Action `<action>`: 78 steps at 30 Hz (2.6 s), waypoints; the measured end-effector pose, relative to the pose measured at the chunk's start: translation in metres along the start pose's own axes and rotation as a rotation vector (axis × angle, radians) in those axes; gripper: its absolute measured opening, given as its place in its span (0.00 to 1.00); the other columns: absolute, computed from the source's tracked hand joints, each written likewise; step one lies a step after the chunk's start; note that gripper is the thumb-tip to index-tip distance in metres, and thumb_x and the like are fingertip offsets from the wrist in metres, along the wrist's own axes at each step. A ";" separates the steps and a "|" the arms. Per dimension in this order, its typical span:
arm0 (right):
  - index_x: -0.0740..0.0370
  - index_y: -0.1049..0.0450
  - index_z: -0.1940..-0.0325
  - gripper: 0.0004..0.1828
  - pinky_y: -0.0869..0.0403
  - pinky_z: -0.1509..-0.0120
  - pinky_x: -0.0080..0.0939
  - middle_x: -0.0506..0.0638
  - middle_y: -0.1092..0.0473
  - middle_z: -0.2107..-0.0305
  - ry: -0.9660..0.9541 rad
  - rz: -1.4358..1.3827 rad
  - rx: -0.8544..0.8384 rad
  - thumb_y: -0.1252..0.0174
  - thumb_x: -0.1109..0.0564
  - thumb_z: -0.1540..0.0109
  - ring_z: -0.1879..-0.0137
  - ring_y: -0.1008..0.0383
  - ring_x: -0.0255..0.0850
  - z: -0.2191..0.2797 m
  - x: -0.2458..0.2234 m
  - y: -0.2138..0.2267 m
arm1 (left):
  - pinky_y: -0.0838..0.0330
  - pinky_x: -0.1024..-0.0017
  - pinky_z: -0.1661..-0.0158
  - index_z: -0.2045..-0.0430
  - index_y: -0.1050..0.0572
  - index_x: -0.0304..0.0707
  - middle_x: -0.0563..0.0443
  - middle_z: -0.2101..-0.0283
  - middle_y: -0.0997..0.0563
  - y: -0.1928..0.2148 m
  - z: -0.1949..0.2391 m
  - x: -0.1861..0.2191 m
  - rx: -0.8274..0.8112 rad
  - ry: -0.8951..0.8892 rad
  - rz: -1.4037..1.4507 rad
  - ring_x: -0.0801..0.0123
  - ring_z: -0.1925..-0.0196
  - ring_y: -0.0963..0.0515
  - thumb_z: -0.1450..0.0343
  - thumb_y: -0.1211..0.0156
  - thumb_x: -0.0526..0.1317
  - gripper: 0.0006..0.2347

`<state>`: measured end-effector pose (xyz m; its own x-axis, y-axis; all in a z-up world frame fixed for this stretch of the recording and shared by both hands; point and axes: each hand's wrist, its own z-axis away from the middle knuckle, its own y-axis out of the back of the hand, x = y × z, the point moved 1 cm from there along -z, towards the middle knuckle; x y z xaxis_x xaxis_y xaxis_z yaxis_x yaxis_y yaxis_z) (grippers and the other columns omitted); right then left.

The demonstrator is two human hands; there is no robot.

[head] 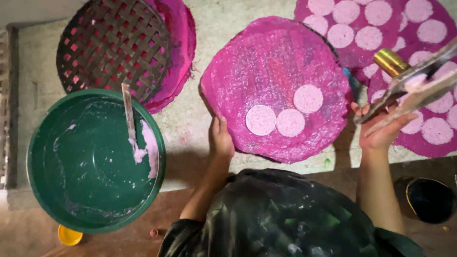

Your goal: The person scoops a pink paste from a green basin using a wooden stick and loads it into a manual press. They then press the paste into circular molds on a pink mat, creating uniform discs. The process is repeated continuously.

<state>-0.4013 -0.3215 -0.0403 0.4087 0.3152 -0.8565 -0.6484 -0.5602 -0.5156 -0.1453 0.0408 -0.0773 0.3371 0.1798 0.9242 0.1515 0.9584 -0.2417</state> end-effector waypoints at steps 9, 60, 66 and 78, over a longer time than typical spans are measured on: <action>0.58 0.38 0.40 0.49 0.30 0.47 0.56 0.50 0.36 0.69 -0.018 -0.008 0.042 0.62 0.15 0.42 0.63 0.33 0.46 0.015 -0.007 -0.008 | 0.59 0.37 0.33 0.28 0.56 0.29 0.29 0.32 0.41 -0.050 0.041 0.108 -0.381 -0.652 -1.210 0.43 0.29 0.44 0.40 0.24 0.50 0.52; 0.66 0.21 0.61 0.42 0.24 0.59 0.54 0.60 0.24 0.78 -0.689 1.630 -0.922 0.64 0.27 0.34 0.69 0.21 0.51 -0.077 -0.019 -0.325 | 0.30 0.68 0.61 0.79 0.37 0.50 0.64 0.79 0.39 -0.063 -0.112 0.112 -0.379 0.111 1.372 0.75 0.75 0.36 0.23 0.55 0.56 0.17; 0.65 0.21 0.59 0.40 0.26 0.57 0.56 0.61 0.23 0.75 -0.481 1.759 -0.888 0.63 0.28 0.32 0.66 0.21 0.54 -0.088 -0.022 -0.325 | 0.36 0.70 0.64 0.82 0.39 0.51 0.64 0.81 0.41 -0.084 -0.132 0.115 -0.341 0.114 1.326 0.76 0.77 0.38 0.26 0.54 0.54 0.15; 0.66 0.21 0.54 0.35 0.26 0.56 0.56 0.64 0.24 0.72 -0.477 1.555 -0.890 0.60 0.34 0.30 0.64 0.21 0.56 -0.070 0.010 -0.320 | 0.40 0.68 0.71 0.83 0.40 0.50 0.63 0.85 0.43 -0.058 -0.127 0.140 -0.213 0.068 1.143 0.74 0.82 0.42 0.26 0.58 0.54 0.17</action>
<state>-0.1445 -0.1929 0.1181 -0.4460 -0.7400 -0.5035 0.3349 -0.6597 0.6728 0.0107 -0.0172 0.0286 0.4261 0.8968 0.1194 -0.1217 0.1876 -0.9747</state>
